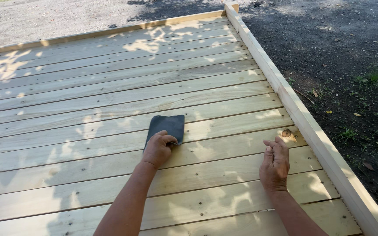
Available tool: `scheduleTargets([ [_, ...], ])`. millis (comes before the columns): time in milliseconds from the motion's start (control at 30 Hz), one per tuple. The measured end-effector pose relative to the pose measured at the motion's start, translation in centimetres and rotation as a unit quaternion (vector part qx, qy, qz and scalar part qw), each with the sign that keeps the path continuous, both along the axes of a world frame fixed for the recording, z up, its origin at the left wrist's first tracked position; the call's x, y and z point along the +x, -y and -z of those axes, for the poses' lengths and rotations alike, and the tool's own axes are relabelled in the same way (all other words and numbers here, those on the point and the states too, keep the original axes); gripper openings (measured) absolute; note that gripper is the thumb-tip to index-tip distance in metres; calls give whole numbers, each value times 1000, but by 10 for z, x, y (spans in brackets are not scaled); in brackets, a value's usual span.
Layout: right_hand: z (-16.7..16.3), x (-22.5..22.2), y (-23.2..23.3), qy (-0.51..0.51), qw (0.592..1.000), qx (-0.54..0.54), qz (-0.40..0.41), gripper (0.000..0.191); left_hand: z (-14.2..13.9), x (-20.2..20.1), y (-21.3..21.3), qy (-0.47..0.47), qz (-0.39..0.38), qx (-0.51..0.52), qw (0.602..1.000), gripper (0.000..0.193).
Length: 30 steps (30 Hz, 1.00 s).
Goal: The person sands the slatted wooden surface of a large panel, rubbing a sheet of sandpaper back and forth across the planks with one hand while the other hand steadies the wood. They work across different sections of the panel, repositioning the sandpaper and continuing to sand plank after plank.
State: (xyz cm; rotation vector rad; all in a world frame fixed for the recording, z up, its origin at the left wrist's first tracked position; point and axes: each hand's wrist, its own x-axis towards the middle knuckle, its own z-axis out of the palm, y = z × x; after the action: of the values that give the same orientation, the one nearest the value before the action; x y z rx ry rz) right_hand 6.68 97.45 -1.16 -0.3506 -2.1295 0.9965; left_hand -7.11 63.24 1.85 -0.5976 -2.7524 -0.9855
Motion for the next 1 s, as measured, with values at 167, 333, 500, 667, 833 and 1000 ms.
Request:
scheduleTargets([
  [167,5,-13,-33,-1,998,7,67,26,0,7,19,-23,-53,-19,998,20],
  [333,14,-15,-30,-55,994,-11,96,27,14,2,-102,-66,24,-27,997,18],
  [500,11,-12,-30,-95,986,-91,105,27,24,1,-299,-43,91,-39,994,15],
  [667,6,-6,-37,-68,989,-65,116,31,9,7,-392,16,112,-30,993,15],
  [833,5,-5,-35,-16,995,-34,89,29,14,20,-331,-23,80,-21,996,15],
  [1000,8,-14,-33,127,976,175,32,27,20,17,-180,-66,35,15,997,21],
])
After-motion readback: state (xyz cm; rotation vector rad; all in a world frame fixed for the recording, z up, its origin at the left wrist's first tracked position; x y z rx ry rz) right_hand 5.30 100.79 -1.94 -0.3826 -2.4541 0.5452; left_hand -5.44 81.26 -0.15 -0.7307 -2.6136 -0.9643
